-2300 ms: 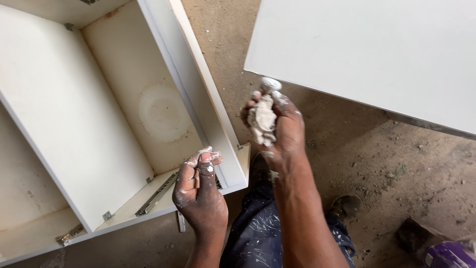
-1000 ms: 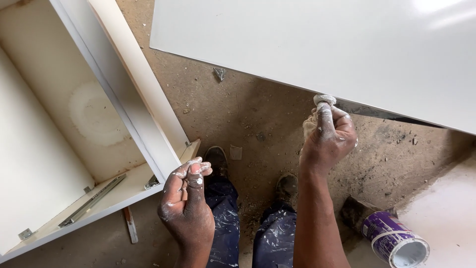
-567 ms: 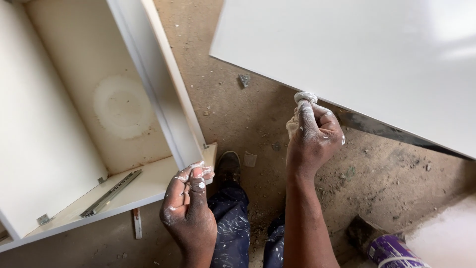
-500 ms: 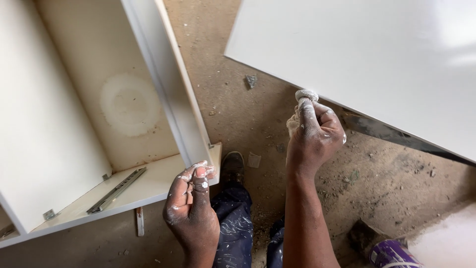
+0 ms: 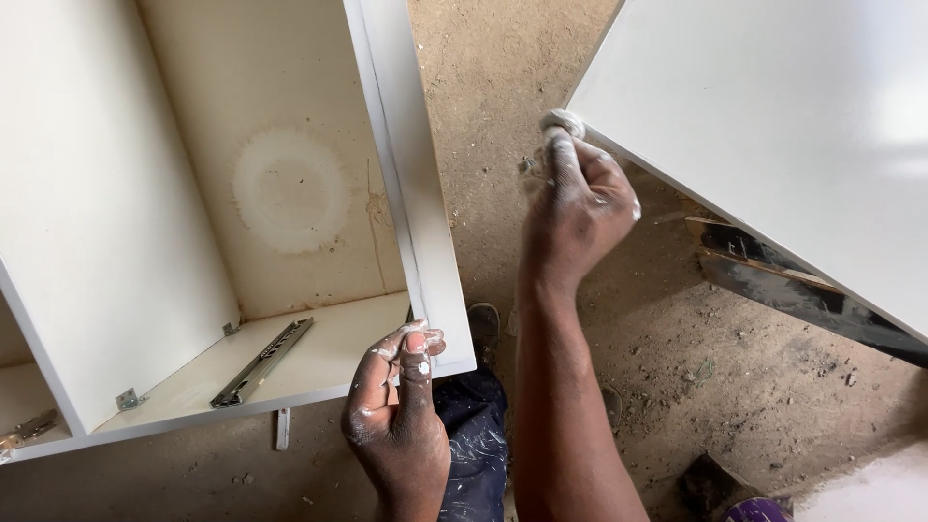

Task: Applying filler to the edges and holes of a white cabinet door and smoothing it out using fingers and a cloth.

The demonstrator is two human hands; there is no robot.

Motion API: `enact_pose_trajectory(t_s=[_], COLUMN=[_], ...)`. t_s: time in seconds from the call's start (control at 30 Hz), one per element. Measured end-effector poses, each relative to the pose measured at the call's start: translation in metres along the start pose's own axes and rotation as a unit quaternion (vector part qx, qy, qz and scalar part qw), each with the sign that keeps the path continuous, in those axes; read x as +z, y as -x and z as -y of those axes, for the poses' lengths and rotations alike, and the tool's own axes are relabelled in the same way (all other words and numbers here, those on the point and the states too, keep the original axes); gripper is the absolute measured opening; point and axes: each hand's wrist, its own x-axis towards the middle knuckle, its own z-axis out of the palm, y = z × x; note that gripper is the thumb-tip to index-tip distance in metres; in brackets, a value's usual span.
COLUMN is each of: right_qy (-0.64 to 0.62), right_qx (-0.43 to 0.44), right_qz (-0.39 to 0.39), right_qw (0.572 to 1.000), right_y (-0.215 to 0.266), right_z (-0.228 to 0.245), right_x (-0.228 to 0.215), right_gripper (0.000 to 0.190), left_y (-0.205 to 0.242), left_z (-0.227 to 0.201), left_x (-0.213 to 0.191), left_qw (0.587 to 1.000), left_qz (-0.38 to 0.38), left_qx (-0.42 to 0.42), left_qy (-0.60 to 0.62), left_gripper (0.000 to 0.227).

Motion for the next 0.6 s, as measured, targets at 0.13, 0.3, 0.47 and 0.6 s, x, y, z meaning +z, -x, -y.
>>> enact_pose_trajectory(t_s=[0.13, 0.3, 0.47, 0.6], right_qy=[0.012, 0.054, 0.160, 0.210], right_qx=[0.020, -0.045, 0.004, 0.091], right_qz=[0.034, 0.112, 0.139, 0.140], right_qw=[0.999, 0.991, 0.977, 0.963], right_y=[0.005, 0.011, 0.027, 0.026], right_z=[0.003, 0.013, -0.012, -0.028], right_x=[0.019, -0.004, -0.084, -0.162], right_gripper=[0.005, 0.012, 0.010, 0.016], left_y=[-0.005, -0.003, 0.015, 0.042], left_z=[-0.002, -0.008, -0.008, -0.013], left_x=[-0.001, 0.004, 0.023, 0.049], left_qw=[1.000, 1.000, 0.998, 0.992], left_qz=[0.001, 0.019, 0.056, 0.124], left_qx=[0.008, -0.002, -0.015, -0.004], left_qy=[-0.015, -0.014, 0.001, -0.004], left_gripper=[0.027, 0.028, 0.028, 0.025])
